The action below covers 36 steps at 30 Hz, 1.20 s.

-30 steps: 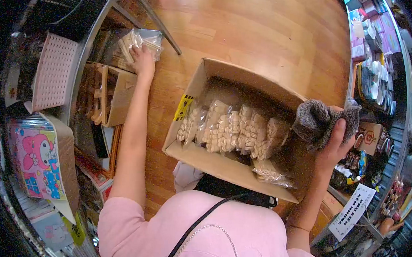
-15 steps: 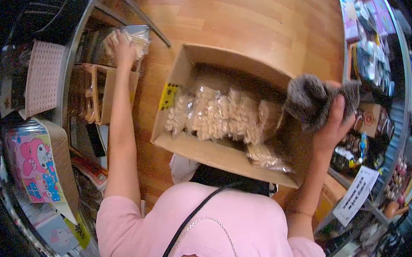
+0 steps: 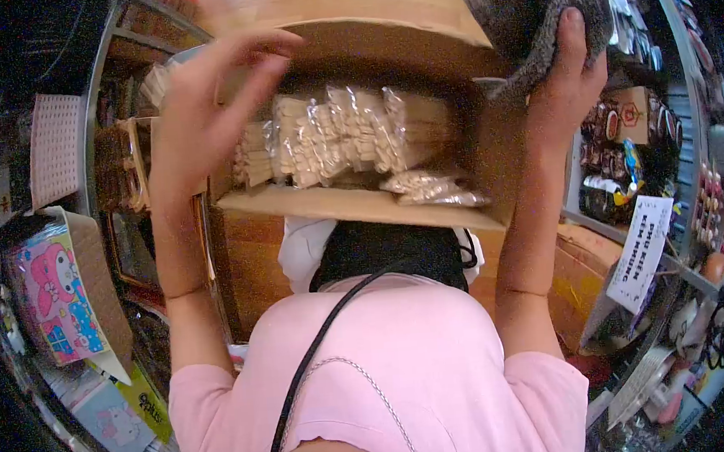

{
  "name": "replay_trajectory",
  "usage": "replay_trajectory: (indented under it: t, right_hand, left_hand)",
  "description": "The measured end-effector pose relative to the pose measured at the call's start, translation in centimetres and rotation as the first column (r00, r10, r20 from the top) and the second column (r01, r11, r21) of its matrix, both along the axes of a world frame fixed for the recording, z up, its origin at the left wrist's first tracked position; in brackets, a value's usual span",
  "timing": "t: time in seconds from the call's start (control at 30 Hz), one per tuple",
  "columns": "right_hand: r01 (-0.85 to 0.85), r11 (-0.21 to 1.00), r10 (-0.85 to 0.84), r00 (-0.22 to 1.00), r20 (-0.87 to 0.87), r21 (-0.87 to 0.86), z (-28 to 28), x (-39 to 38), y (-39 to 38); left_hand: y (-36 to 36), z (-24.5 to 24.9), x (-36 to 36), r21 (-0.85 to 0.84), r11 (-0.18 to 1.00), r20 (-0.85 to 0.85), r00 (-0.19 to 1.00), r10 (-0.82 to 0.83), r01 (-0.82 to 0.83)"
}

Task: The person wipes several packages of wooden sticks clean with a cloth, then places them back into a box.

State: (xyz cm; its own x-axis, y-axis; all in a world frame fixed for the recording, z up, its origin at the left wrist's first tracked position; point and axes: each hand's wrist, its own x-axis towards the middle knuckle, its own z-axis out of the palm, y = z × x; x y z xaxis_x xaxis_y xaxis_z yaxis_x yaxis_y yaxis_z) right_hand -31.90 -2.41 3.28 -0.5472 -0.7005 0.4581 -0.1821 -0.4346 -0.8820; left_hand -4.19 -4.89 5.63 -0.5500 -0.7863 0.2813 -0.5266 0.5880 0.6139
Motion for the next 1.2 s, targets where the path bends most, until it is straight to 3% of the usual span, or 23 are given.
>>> replay_trajectory:
  t: [0.03,0.1,0.13,0.2,0.23,0.3,0.43,0.5,0.53,0.6,0.63,0.7,0.73,0.8,0.83,0.87,0.9,0.97,1.1,1.2]
  right_hand:
    - [0.010,1.000,-0.010,1.000,0.001,-0.001,0.0,-0.5,0.6]
    - [0.026,0.999,-0.030,0.989,0.144,0.031,-0.2,-1.7,1.7]
    - [0.039,0.999,-0.042,0.979,0.198,0.019,-0.5,-2.3,2.3]
    - [0.038,0.999,-0.037,0.988,0.147,-0.010,-0.3,-2.3,3.8]
    - [0.032,0.999,-0.028,0.995,0.092,-0.034,-0.1,-2.3,4.4]
    - [0.040,0.999,-0.036,0.992,0.122,-0.034,-0.4,-3.1,5.6]
    - [0.045,0.998,-0.039,0.988,0.149,-0.035,-0.2,-4.1,7.4]
    - [0.049,0.998,-0.043,0.988,0.149,-0.039,-0.4,-4.9,7.8]
    - [0.047,0.998,-0.042,0.989,0.143,-0.035,-0.5,-5.1,8.1]
    - [0.067,0.996,-0.053,0.979,0.196,-0.063,-0.5,-5.3,8.3]
    - [0.081,0.993,-0.057,0.968,0.244,-0.089,-0.5,-5.3,8.3]
    - [0.079,0.992,-0.055,0.970,0.236,-0.094,-0.3,-5.4,8.5]
    - [0.076,0.993,-0.053,0.973,0.227,-0.094,-0.2,-5.4,8.6]
    - [0.084,0.994,-0.065,0.972,0.224,-0.072,0.1,-5.3,8.8]
    - [0.088,0.995,-0.076,0.973,0.220,-0.046,0.2,-5.3,8.9]
    - [0.089,0.995,-0.075,0.972,0.222,-0.053,0.3,-5.3,8.9]
    - [0.091,0.994,-0.077,0.973,0.216,-0.056,0.3,-5.4,8.9]
    - [0.087,0.994,-0.071,0.975,0.211,-0.064,0.4,-5.2,8.8]
    - [0.053,0.998,-0.046,0.971,0.236,-0.024,0.4,-4.3,8.2]
    - [0.018,0.999,-0.011,0.971,0.238,-0.030,0.4,-3.4,7.8]
  left_hand:
    - [0.4,-0.2,-1.4,-0.001,1.000,0.001,1.000,-0.010,0.010]
    - [0.2,-1.5,-4.1,-0.163,0.951,0.256,0.942,-0.215,0.262]
    - [0.1,-2.2,-5.5,-0.167,0.949,0.259,0.941,-0.219,0.267]
    - [-0.2,-3.6,-8.1,-0.115,0.937,0.504,0.833,-0.230,0.329]
    - [-0.1,-4.1,-9.4,-0.119,0.936,0.507,0.831,-0.229,0.330]
    - [0.2,-5.3,-11.4,-0.011,0.951,0.746,0.636,-0.199,0.310]
    - [0.1,-8.0,-12.6,0.054,0.953,0.779,0.585,-0.226,0.296]
    - [0.1,-8.5,-12.3,0.027,0.951,0.689,0.683,-0.240,0.307]
    - [0.0,-8.4,-12.3,0.027,0.950,0.693,0.679,-0.242,0.311]
    - [-0.2,-8.1,-12.4,0.206,0.961,0.550,0.790,-0.271,0.186]
    - [-0.2,-7.7,-12.2,0.202,0.961,0.553,0.788,-0.270,0.188]
    - [-0.1,-6.9,-11.2,0.157,0.973,0.343,0.914,-0.217,0.172]
    - [-0.3,-6.2,-10.5,0.152,0.973,0.347,0.912,-0.217,0.174]
    - [-0.7,-4.4,-8.7,0.170,0.972,0.140,0.973,-0.185,0.160]
    - [-0.2,-3.0,-7.7,0.287,0.946,-0.017,0.989,-0.149,0.147]
    - [0.2,-1.0,-6.5,0.424,0.904,0.025,0.997,-0.068,0.051]
    - [0.8,0.0,-5.5,0.419,0.907,0.027,0.997,-0.067,0.050]
    - [1.8,1.2,-3.5,0.397,0.917,-0.378,0.918,0.123,0.041]
    - [3.1,0.5,-0.5,0.557,0.829,-0.520,0.799,0.303,0.048]
    - [4.6,0.3,-0.7,0.624,0.775,-0.691,0.530,0.491,0.096]
